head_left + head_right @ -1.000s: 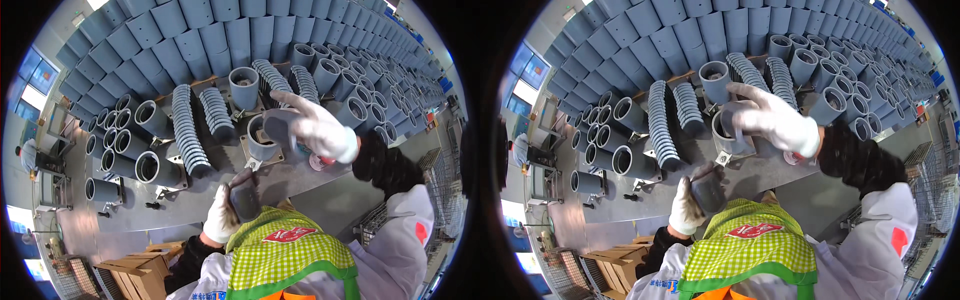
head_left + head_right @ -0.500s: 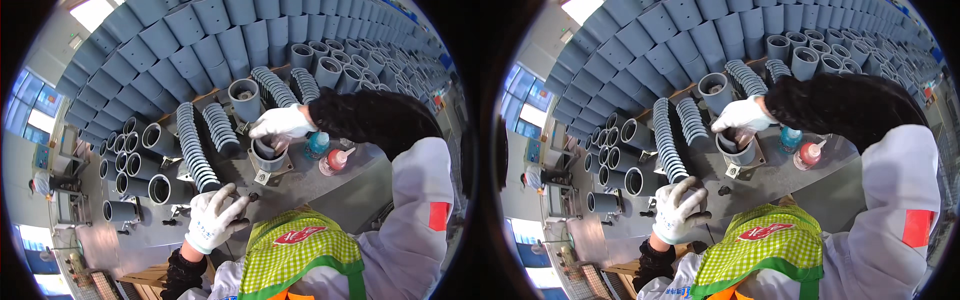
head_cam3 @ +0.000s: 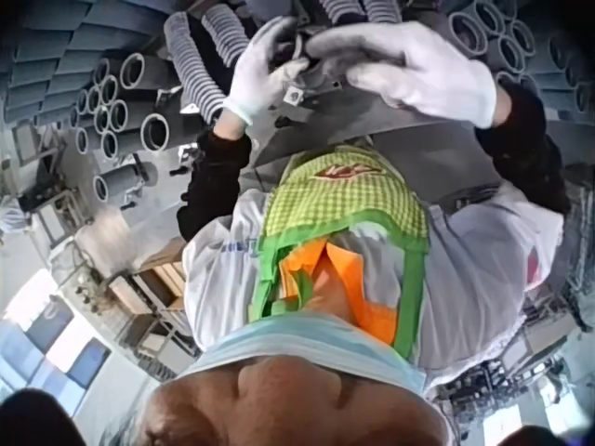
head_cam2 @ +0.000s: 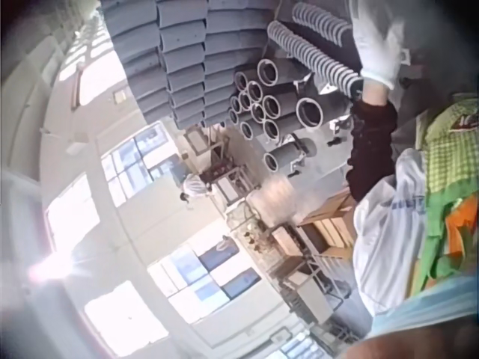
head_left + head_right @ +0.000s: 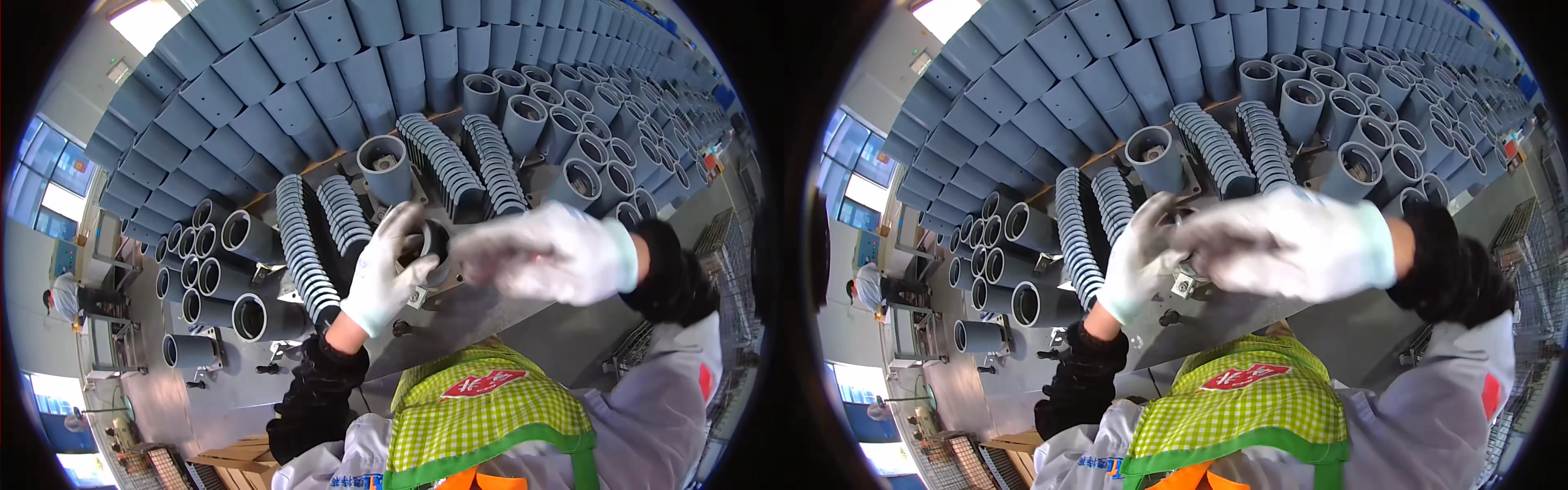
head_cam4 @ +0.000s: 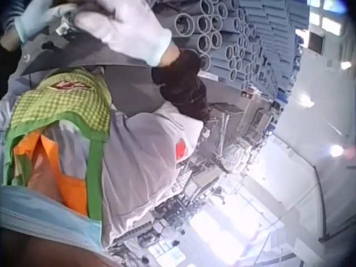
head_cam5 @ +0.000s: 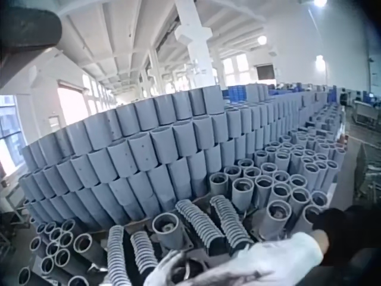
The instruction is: Apply sealant from two different squeeze bottles to grey cylindrical industrial components and organize them on a workbench.
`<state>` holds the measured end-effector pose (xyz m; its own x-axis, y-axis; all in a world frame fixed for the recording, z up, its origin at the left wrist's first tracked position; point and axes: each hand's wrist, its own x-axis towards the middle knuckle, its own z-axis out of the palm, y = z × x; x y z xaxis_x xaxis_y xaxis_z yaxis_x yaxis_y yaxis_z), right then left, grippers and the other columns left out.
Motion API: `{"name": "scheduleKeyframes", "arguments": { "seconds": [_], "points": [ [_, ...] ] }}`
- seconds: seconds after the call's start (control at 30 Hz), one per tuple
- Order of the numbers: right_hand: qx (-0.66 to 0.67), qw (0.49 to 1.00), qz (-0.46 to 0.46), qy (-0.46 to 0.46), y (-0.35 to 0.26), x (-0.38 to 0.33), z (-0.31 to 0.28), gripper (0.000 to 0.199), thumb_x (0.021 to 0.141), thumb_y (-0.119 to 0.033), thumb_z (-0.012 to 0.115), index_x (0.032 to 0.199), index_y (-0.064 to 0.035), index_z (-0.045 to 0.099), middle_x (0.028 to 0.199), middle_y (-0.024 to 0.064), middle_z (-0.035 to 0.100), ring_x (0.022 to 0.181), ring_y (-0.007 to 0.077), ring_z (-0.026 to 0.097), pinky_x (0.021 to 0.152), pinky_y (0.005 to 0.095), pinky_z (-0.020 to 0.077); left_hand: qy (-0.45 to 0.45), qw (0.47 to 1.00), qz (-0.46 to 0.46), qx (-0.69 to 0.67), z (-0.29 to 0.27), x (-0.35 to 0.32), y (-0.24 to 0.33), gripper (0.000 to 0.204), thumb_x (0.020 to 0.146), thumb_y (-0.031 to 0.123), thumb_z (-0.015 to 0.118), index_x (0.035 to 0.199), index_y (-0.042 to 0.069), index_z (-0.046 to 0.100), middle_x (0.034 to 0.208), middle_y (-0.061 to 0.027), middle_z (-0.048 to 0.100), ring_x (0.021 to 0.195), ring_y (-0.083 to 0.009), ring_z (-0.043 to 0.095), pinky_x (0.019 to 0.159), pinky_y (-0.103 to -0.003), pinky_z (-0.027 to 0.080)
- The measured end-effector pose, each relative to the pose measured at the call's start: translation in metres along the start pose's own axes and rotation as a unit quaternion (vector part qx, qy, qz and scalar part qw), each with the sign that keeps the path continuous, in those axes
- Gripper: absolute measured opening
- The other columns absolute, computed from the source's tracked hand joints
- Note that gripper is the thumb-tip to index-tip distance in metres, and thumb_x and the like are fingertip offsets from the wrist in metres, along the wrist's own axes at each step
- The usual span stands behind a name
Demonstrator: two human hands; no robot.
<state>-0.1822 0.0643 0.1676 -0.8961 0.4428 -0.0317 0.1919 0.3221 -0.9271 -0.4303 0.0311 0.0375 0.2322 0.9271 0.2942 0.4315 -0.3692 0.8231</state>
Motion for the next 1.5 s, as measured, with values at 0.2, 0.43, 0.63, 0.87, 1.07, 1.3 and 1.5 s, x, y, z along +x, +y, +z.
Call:
{"name": "scheduleKeyframes", "arguments": {
  "seconds": [0.2, 0.43, 0.63, 0.87, 1.07, 1.3, 1.5],
  "points": [
    [0.224, 0.971, 0.086, 0.009, 0.090, -0.066, 0.056, 0.049, 0.096, -0.019, 0.055, 0.139, 0.0015, 0.041, 0.120, 0.0134, 0.061, 0.105, 0.0173, 0.062, 0.093, 0.0306, 0.0485, -0.030, 0.909, 0.101, 0.403, 0.003, 0.027, 0.027, 0.054, 0.077, 0.037, 0.069, 0.119, 0.006, 0.060, 0.123, -0.0106, 0.056, 0.104, -0.0272, 0.055, 0.081, -0.040, 0.044],
    [0.508, 0.838, 0.097, 0.175, 0.152, -0.082, 0.120, 0.051, 0.097, -0.023, 0.053, 0.138, 0.0023, 0.037, 0.122, 0.0187, 0.058, 0.110, 0.0268, 0.060, 0.093, 0.0368, 0.0499, -0.022, 0.920, 0.138, 0.367, 0.016, 0.001, 0.014, 0.061, 0.075, 0.043, 0.070, 0.121, 0.004, 0.059, 0.133, -0.0149, 0.051, 0.119, -0.0331, 0.049, 0.090, -0.044, 0.042],
    [0.710, 0.650, 0.073, 0.262, 0.179, -0.104, 0.150, 0.067, 0.093, -0.053, 0.051, 0.139, -0.0059, 0.041, 0.119, 0.0186, 0.060, 0.104, 0.0305, 0.062, 0.089, 0.0429, 0.0506, 0.087, 0.975, 0.017, 0.205, 0.021, -0.107, -0.031, 0.052, 0.075, 0.027, 0.073, 0.120, 0.004, 0.061, 0.127, -0.0190, 0.055, 0.112, -0.0363, 0.054, 0.094, -0.044, 0.044],
    [0.871, 0.424, -0.031, 0.247, 0.204, -0.090, 0.147, 0.088, 0.083, -0.073, 0.047, 0.143, -0.0086, 0.035, 0.140, 0.0102, 0.046, 0.125, 0.0229, 0.049, 0.088, 0.0396, 0.0510, 0.089, 0.983, -0.157, -0.019, 0.043, -0.140, -0.073, 0.046, 0.078, 0.025, 0.074, 0.119, 0.006, 0.064, 0.119, -0.0155, 0.061, 0.106, -0.0282, 0.059, 0.091, -0.036, 0.047],
    [0.905, 0.269, -0.071, 0.322, 0.221, -0.062, 0.138, 0.071, 0.084, -0.050, 0.065, 0.130, 0.0007, 0.046, 0.128, 0.0162, 0.055, 0.117, 0.0299, 0.056, 0.096, 0.0413, 0.0521, 0.194, 0.971, -0.116, 0.072, 0.058, -0.130, -0.051, 0.050, 0.071, 0.014, 0.080, 0.117, 0.003, 0.063, 0.119, -0.0143, 0.059, 0.102, -0.0276, 0.060, 0.089, -0.036, 0.048],
    [0.884, 0.311, -0.051, 0.347, 0.227, -0.062, 0.137, 0.050, 0.089, -0.039, 0.062, 0.123, -0.0032, 0.052, 0.118, 0.0156, 0.059, 0.107, 0.0308, 0.061, 0.091, 0.0390, 0.0553, 0.002, 0.999, 0.014, 0.039, 0.111, -0.065, -0.005, 0.058, 0.081, 0.013, 0.067, 0.133, -0.002, 0.048, 0.129, -0.0220, 0.054, 0.110, -0.0332, 0.059, 0.094, -0.040, 0.047],
    [0.796, 0.442, -0.043, 0.411, 0.190, -0.098, 0.141, 0.062, 0.084, -0.046, 0.064, 0.130, -0.0074, 0.046, 0.125, 0.0124, 0.055, 0.114, 0.0302, 0.055, 0.090, 0.0416, 0.0513, 0.018, 0.970, -0.148, -0.194, 0.171, 0.008, -0.040, 0.054, 0.098, 0.024, 0.045, 0.144, -0.002, 0.032, 0.144, -0.0226, 0.040, 0.134, -0.0307, 0.040, 0.111, -0.036, 0.030]
  ]
}}
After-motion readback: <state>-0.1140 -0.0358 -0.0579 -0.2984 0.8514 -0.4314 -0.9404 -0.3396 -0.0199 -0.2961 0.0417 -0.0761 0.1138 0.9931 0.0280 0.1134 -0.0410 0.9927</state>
